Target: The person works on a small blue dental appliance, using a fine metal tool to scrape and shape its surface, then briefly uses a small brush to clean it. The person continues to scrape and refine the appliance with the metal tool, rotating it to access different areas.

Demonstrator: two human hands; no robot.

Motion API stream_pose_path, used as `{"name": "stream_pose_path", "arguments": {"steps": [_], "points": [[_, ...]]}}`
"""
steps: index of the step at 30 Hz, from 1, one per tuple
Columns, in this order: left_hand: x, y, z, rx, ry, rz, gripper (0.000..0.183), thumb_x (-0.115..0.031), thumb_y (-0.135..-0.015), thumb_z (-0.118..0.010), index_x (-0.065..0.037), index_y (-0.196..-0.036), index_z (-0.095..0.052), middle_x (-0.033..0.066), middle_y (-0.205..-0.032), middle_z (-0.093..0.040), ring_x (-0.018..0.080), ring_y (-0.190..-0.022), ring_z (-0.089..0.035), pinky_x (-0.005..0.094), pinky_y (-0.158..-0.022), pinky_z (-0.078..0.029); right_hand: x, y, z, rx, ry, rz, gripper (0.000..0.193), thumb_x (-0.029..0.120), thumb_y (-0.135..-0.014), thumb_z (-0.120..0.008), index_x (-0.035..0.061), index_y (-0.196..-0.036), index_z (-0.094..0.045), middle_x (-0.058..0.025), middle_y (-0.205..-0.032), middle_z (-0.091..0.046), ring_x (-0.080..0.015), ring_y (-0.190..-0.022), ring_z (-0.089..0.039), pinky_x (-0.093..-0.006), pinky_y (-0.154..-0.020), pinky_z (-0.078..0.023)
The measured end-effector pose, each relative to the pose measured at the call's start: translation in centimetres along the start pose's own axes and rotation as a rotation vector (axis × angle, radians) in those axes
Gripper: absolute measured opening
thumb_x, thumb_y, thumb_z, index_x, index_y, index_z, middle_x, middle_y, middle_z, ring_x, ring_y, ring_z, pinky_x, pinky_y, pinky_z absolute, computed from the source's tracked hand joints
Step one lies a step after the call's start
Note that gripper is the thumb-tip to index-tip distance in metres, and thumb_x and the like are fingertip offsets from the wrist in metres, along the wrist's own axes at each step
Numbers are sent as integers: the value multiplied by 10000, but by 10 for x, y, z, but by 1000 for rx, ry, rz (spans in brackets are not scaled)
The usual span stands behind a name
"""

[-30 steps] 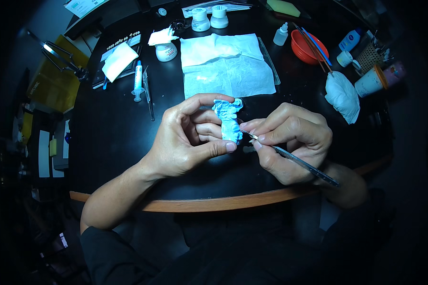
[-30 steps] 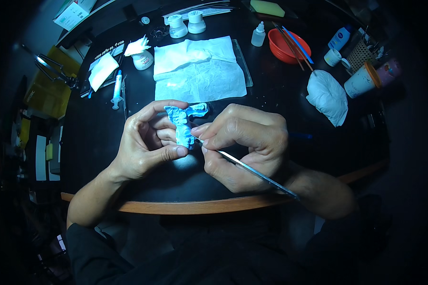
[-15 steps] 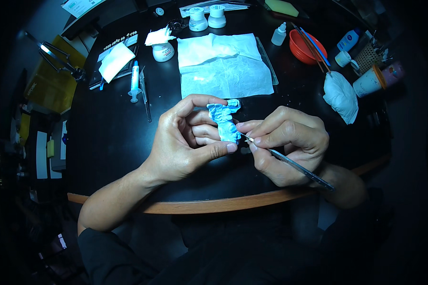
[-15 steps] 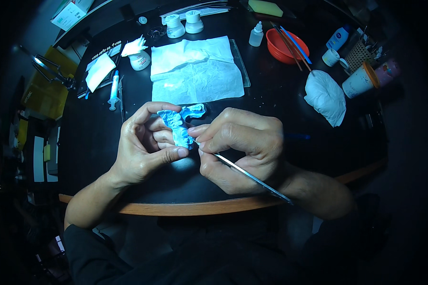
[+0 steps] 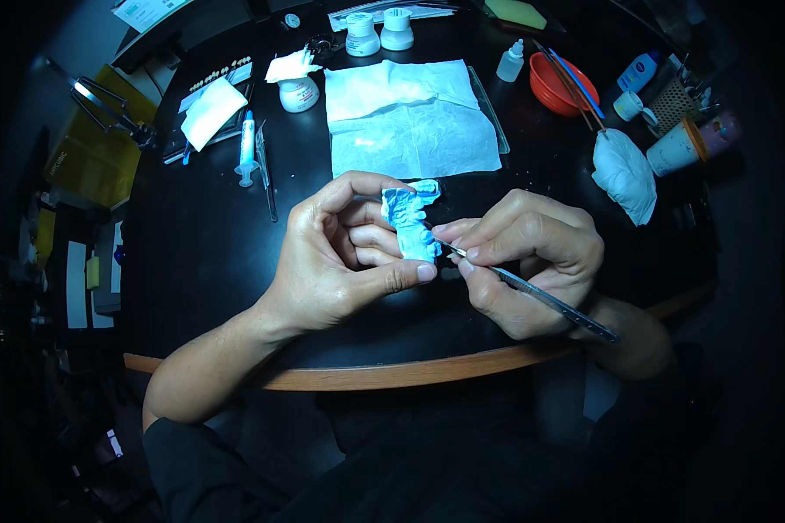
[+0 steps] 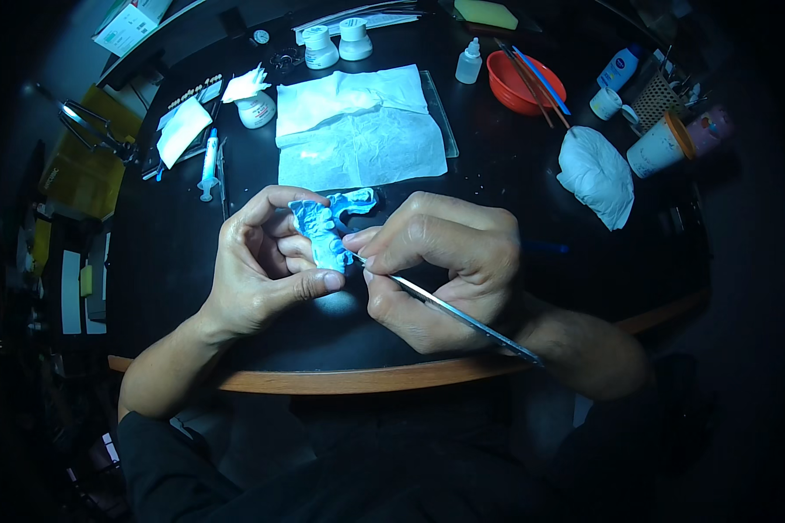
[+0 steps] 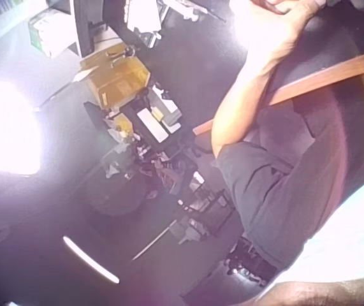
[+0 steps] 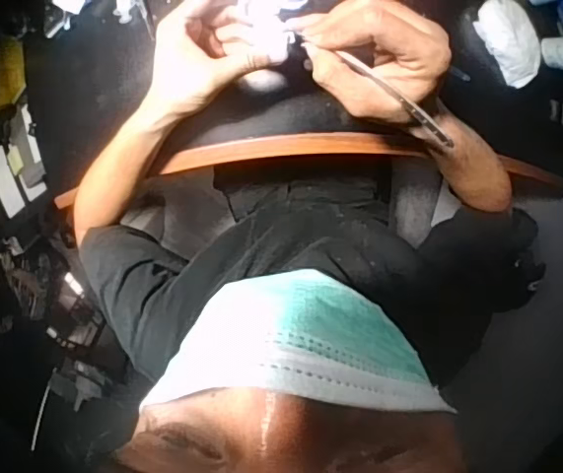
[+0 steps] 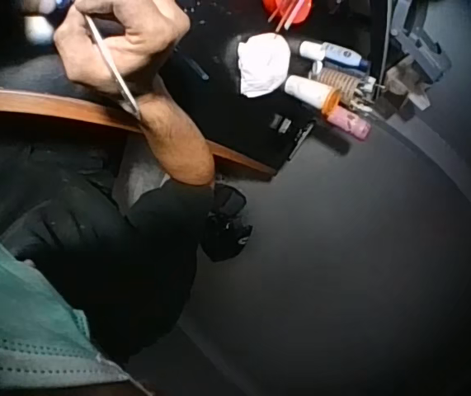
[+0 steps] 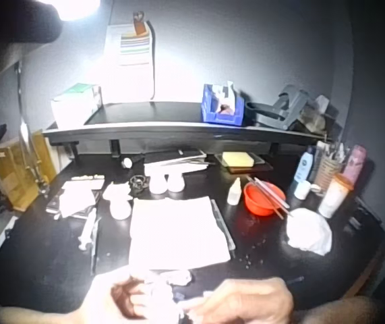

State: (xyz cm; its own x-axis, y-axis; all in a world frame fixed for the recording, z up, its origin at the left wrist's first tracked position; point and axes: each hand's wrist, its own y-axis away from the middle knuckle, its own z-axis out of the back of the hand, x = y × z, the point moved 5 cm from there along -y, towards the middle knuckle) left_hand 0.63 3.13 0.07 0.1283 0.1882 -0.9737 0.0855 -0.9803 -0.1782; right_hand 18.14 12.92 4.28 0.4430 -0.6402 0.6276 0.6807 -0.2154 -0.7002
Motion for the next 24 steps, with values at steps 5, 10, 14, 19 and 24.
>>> {"name": "stream_pose_path", "arguments": {"steps": [5, 10, 14, 19, 24], "points": [[2, -1, -3, -13, 51, -10, 576, 120, -865, -823, 73, -1355, -524, 227, -1094, -743, 218, -997, -789, 284, -876, -676, -1, 3, 1, 8, -25, 9, 149, -141, -812, -718, -27, -904, -693, -164, -905, -719, -271, -911, -796, -455, -912, -681], [1, 2, -3, -7, 25, -11, 583, 126, -872, -811, 70, -1370, -512, 233, -1105, -741, 230, -1009, -787, 291, -887, -675, -1, 2, -1, 14, -32, -9, 159, -148, -813, -720, -23, -910, -700, -160, -912, -724, -300, -953, -800, -447, -916, -680], [-2, 2, -6, -23, 4, -44, 576, 127, -873, -808, 75, -1364, -512, 233, -1112, -738, 227, -1011, -787, 287, -888, -675, 1, 2, -1, 8, 2, -5, 150, -142, -811, -730, -23, -898, -704, -161, -913, -729, -301, -948, -803, -437, -913, -683], [-3, 3, -7, -32, -65, -27, 566, 121, -869, -816, 79, -1350, -520, 228, -1095, -739, 206, -998, -784, 276, -874, -677, 0, 1, -1, 21, 5, -15, 146, -134, -807, -739, -27, -903, -714, -164, -913, -734, -301, -951, -804, -433, -903, -687], [-3, 4, -6, -26, -64, -20, 564, 116, -866, -824, 79, -1343, -526, 219, -1073, -743, 189, -978, -783, 263, -850, -676, -2, 2, -1, 26, -8, -15, 149, -128, -807, -744, -28, -916, -725, -162, -908, -737, -300, -952, -804, -429, -893, -690]]}}
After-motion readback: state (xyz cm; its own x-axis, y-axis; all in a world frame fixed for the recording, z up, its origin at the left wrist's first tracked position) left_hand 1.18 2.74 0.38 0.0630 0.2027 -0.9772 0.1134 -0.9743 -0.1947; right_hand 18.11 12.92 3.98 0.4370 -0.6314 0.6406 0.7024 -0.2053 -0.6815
